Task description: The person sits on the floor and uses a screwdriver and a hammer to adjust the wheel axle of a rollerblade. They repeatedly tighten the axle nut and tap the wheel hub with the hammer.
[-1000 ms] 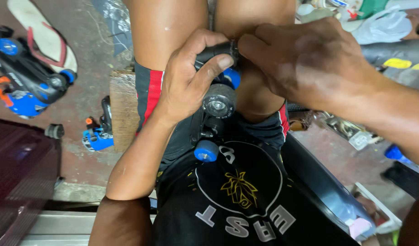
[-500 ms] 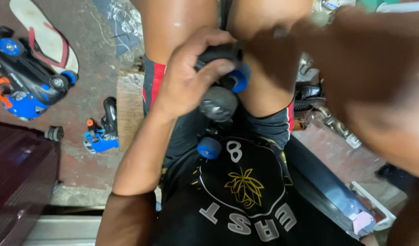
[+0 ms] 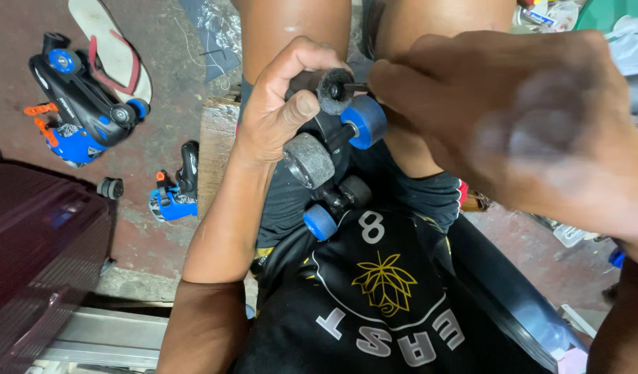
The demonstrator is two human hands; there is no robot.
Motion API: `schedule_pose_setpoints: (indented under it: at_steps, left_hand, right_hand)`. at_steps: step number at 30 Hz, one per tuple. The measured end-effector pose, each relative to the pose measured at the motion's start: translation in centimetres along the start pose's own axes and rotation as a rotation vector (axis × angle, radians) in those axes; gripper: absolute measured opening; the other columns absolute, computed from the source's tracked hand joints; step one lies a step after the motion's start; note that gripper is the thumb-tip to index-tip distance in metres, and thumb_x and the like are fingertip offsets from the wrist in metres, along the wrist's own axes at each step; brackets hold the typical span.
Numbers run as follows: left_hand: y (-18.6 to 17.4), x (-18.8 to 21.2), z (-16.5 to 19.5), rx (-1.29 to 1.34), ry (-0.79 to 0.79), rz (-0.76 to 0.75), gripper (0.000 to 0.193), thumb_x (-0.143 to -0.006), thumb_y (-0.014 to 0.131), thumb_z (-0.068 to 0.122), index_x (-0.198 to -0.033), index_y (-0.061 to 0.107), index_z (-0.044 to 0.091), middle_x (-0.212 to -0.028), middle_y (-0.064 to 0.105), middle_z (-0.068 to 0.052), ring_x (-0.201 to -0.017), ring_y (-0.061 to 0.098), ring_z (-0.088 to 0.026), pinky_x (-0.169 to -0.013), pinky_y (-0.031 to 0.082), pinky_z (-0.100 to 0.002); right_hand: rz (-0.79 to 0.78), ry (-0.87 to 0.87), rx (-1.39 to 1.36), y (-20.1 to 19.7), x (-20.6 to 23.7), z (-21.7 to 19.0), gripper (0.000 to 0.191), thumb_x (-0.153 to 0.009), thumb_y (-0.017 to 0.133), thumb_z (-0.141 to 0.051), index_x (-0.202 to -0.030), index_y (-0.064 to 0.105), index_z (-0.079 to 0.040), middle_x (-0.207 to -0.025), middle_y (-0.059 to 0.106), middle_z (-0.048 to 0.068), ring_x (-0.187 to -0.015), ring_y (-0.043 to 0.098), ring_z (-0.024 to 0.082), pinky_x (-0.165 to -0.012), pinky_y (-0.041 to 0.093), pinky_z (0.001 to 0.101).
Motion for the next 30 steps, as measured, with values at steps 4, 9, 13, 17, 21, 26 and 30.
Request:
schedule_pose_setpoints:
  at_steps: [4,9,13,17,21,26,30]
  left_hand:
    - [0.5,-0.2,0.6,-0.094,-0.018,0.025,0.067,-0.098,0.069,0.063,-0.124,0.060,0.002,-0.115,0.062,-0.002,-0.112,0.062,-0.013,-0.101,0.050,-0.026]
    - [1.4,-0.8,0.6,-0.115,-0.049,0.050,0.054,-0.104,0.069,0.048,-0.134,0.058,0.005,-0.125,0.058,0.001,-0.113,0.059,-0.009,-0.095,0.057,-0.027]
    - [2.3,-1.1,1.1,-0.363,-0.002,0.008,0.026,-0.116,0.066,0.022,-0.130,0.057,0.003,-0.115,0.061,-0.001,-0.105,0.056,-0.008,-0.096,0.048,-0.023]
    - [3.0,-1.3,1.2,-0.398,-0.014,0.033,0.020,-0.115,0.065,0.016,-0.128,0.057,0.003,-0.110,0.064,-0.002,-0.104,0.061,-0.009,-0.097,0.052,-0.024]
    - [3.7,-2.0,0.8,-0.427,-0.035,0.056,0.021,-0.112,0.065,0.015,-0.128,0.059,0.005,-0.107,0.068,-0.005,-0.099,0.065,-0.011,-0.092,0.055,-0.026]
    - [4.5,-3.3,0.3,-0.548,-0.008,0.030,0.017,-0.110,0.068,0.015,-0.121,0.060,0.005,-0.108,0.067,-0.009,-0.098,0.069,-0.018,-0.090,0.054,-0.028]
    - [4.2,-3.8,1.3,-0.561,0.054,-0.033,0.021,-0.110,0.069,0.015,-0.122,0.057,0.003,-0.106,0.064,-0.012,-0.098,0.067,-0.023,-0.090,0.053,-0.031]
  right_hand:
    - [0.054,-0.077,0.109,0.3,0.0,-0.1,0.036,-0.087,0.069,-0.027,-0.121,0.071,-0.015,-0.084,0.064,-0.003,-0.076,0.066,0.013,-0.049,0.046,0.0295]
    - [-0.025,-0.021,0.212,1.3,0.3,0.3,0.022,-0.092,0.067,-0.033,-0.112,0.067,-0.022,-0.083,0.061,-0.006,-0.075,0.064,0.010,-0.049,0.045,0.0265]
    - [0.088,-0.131,0.337,1.8,0.2,0.5,0.035,-0.085,0.067,-0.035,-0.111,0.068,-0.012,-0.085,0.062,-0.002,-0.077,0.066,0.013,-0.054,0.048,0.0263]
    - [-0.104,-0.093,0.362,3.4,0.5,2.0,0.034,-0.079,0.072,-0.020,-0.112,0.068,-0.014,-0.081,0.060,-0.003,-0.074,0.066,0.013,-0.050,0.047,0.0300]
    - [-0.097,-0.025,0.005,4.5,0.5,3.5,0.029,-0.073,0.075,-0.018,-0.100,0.069,-0.014,-0.082,0.063,0.003,-0.076,0.069,0.023,-0.057,0.052,0.0360]
    - [-0.494,0.290,-0.180,5.8,-0.4,5.1,0.015,-0.086,0.071,-0.014,-0.102,0.069,-0.015,-0.078,0.068,0.005,-0.071,0.068,0.024,-0.056,0.053,0.0380]
    - [-0.423,0.248,-0.156,5.1,-0.7,5.2,0.012,-0.090,0.071,-0.017,-0.101,0.069,-0.012,-0.082,0.068,0.007,-0.069,0.067,0.027,-0.053,0.051,0.0381]
Point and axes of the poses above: each hand's wrist, its own x-axis away from the middle knuckle, its own y-axis out of the palm, z = x × y, the point moved 3 cm from there along -x, towards the middle knuckle
